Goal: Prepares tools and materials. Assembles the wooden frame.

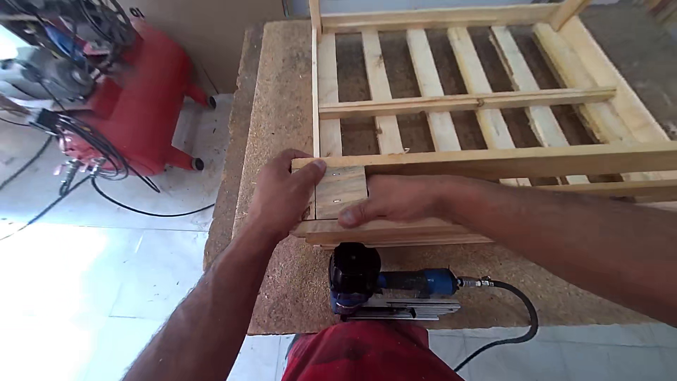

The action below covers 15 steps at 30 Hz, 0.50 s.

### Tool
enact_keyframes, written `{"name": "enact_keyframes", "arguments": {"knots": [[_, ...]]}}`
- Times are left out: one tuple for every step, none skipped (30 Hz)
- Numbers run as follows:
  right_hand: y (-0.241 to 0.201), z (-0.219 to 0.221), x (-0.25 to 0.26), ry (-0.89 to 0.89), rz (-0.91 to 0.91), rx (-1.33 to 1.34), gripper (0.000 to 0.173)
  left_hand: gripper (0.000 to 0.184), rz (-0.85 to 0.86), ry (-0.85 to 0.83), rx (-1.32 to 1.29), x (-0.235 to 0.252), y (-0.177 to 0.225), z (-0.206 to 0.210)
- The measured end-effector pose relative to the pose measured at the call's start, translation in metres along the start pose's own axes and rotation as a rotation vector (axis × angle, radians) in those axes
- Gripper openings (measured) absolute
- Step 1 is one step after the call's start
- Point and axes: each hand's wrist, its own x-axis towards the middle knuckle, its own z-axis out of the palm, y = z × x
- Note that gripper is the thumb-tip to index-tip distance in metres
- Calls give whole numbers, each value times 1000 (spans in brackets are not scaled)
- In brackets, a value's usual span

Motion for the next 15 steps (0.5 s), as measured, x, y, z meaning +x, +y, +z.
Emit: {"name": "enact_keyframes", "arguments": {"knots": [[-3, 2, -2, 4, 34, -1, 39, 29, -11, 1, 13, 0, 1, 0], [-6, 4, -5, 14, 78, -8, 42, 29, -15, 3, 12, -1, 1, 1], [-9, 5, -6, 29, 118, -20, 45, 30, -15, 3, 6, -1, 1, 1], [-12, 7, -8, 48, 148, -37, 48, 31, -11, 1, 0, -1, 1, 2], [-14, 8, -9, 62, 171, -48, 50, 31, -8, 0, 1, -1, 1, 2], [-16, 9, -9, 72, 185, -54, 51, 31, -5, 2, 10, -1, 3, 2], [-18, 9, -9, 76, 196, -55, 51, 31, -1, -3, 12, -1, 4, 2], [-19, 9, -9, 74, 206, -51, 51, 30, -2, -11, 7, -1, 4, 2], [-20, 10, -8, 76, 220, -50, 52, 30, -5, -15, -6, -2, 5, 3], [-21, 10, -8, 73, 234, -71, 54, 30, -1, -16, -22, -2, 4, 4], [-22, 10, -10, 72, 239, -144, 59, 31, 12, 5, -25, -4, 3, 5], [-24, 12, -13, 90, 235, -287, 67, 33, 50, 69, -4, -6, 0, 5], [-26, 16, -19, 146, 215, -466, 78, 36, 121, 179, 32, -11, -4, 4], [-25, 25, -29, 280, 160, -652, 86, 41, 220, 302, 74, -19, -8, 0], [-16, 39, -42, 506, 57, -833, 87, 45, 314, 405, 102, -31, -14, -7]]}}
